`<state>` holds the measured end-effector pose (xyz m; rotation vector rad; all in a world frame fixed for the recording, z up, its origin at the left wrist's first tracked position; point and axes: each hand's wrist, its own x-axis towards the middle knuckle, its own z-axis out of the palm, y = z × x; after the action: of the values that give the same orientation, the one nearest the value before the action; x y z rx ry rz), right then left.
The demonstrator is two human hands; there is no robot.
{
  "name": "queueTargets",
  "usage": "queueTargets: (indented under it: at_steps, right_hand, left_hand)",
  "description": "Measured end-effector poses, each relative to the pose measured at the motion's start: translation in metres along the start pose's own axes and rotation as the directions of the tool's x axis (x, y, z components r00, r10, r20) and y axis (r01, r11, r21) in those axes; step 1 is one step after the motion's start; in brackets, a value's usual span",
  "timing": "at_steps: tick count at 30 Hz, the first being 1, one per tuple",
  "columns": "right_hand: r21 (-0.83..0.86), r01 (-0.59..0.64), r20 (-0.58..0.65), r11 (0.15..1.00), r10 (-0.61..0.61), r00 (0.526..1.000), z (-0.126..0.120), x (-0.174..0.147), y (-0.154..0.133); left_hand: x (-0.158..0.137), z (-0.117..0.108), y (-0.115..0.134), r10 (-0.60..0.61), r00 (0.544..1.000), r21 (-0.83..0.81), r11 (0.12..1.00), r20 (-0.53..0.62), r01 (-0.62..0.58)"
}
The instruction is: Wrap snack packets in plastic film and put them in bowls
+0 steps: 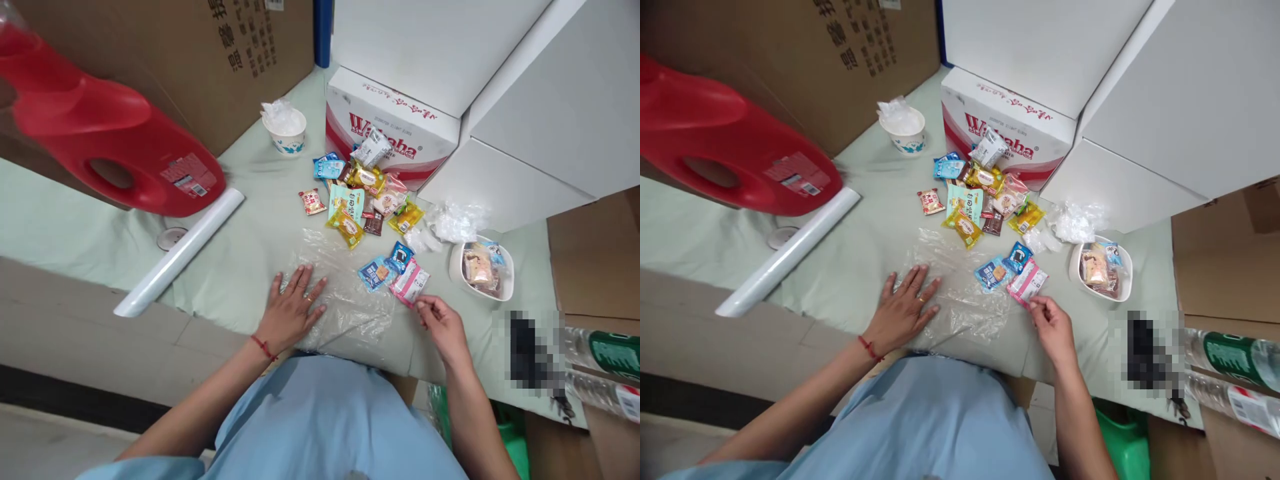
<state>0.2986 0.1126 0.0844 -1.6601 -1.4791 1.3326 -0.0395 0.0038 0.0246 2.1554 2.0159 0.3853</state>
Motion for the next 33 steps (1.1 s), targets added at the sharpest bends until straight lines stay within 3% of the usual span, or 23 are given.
queueTargets:
  at_steps: [2, 4, 8, 9, 11, 15, 17, 20, 22, 25, 27, 30, 33]
  right_hand:
    - [-0.106, 0.137, -0.022, 0.985, -0.140, 0.990, 0.011, 0.021, -0.023]
    - [-0.205, 0.294, 0.035, 0.934, -0.293, 0.955, 0.035, 0.049, -0.047]
    - [-0.397, 0.555, 0.128, 0.731, -0.554, 0.822, 0.096, 0.112, -0.083]
    - [-0.447, 0.577, 0.168, 0.684, -0.570, 0.805, 0.110, 0.126, -0.088]
    - [-0.543, 0.566, 0.258, 0.620, -0.518, 0.816, 0.134, 0.145, -0.096]
    - [-0.662, 0.416, 0.329, 0.624, -0.257, 0.909, 0.153, 0.159, -0.102]
    - [-0.648, 0.343, 0.306, 0.681, -0.179, 0.935, 0.146, 0.157, -0.101]
    - [-0.527, 0.306, 0.168, 0.793, -0.255, 0.952, 0.118, 0.141, -0.098]
    - [-0.391, 0.346, 0.109, 0.853, -0.330, 0.938, 0.100, 0.121, -0.094]
    - [-0.218, 0.449, 0.203, 0.866, -0.410, 0.889, 0.091, 0.081, -0.084]
    - [-0.210, 0.551, 0.296, 0.808, -0.484, 0.823, 0.100, 0.054, -0.074]
    - [-0.338, 0.699, 0.426, 0.630, -0.560, 0.710, 0.121, 0.024, -0.051]
    - [-0.480, 0.736, 0.506, 0.478, -0.534, 0.677, 0.134, 0.014, -0.029]
  left_hand:
    - [0.002, -0.001, 0.002, 0.001, 1.000, 0.005, 1.000, 0.012, -0.001]
    - [0.004, -0.002, 0.003, 0.002, 1.000, -0.001, 1.000, 0.008, -0.002]
    - [0.004, -0.003, 0.002, 0.014, 1.000, -0.008, 1.000, -0.011, -0.014]
    - [0.004, -0.003, 0.002, 0.017, 1.000, -0.002, 1.000, -0.012, -0.017]
    - [0.003, -0.004, 0.002, 0.022, 1.000, 0.007, 1.000, -0.013, -0.022]
    - [0.003, -0.004, 0.002, 0.007, 1.000, -0.005, 1.000, -0.027, -0.007]
    - [0.003, -0.004, 0.002, -0.003, 1.000, -0.015, 1.000, -0.028, 0.002]
    - [0.003, -0.003, 0.002, -0.009, 1.000, -0.023, 1.000, -0.024, 0.009]
    - [0.003, -0.002, 0.002, -0.015, 1.000, -0.027, 1.000, -0.018, 0.014]
    - [0.003, -0.001, 0.002, -0.016, 1.000, -0.029, 0.999, -0.003, 0.016]
    - [0.003, 0.000, 0.003, -0.014, 1.000, -0.030, 0.999, -0.006, 0.014]
    - [0.004, 0.000, 0.003, -0.019, 1.000, -0.020, 1.000, -0.024, 0.019]
    - [0.003, -0.001, 0.002, -0.011, 1.000, -0.008, 1.000, -0.029, 0.011]
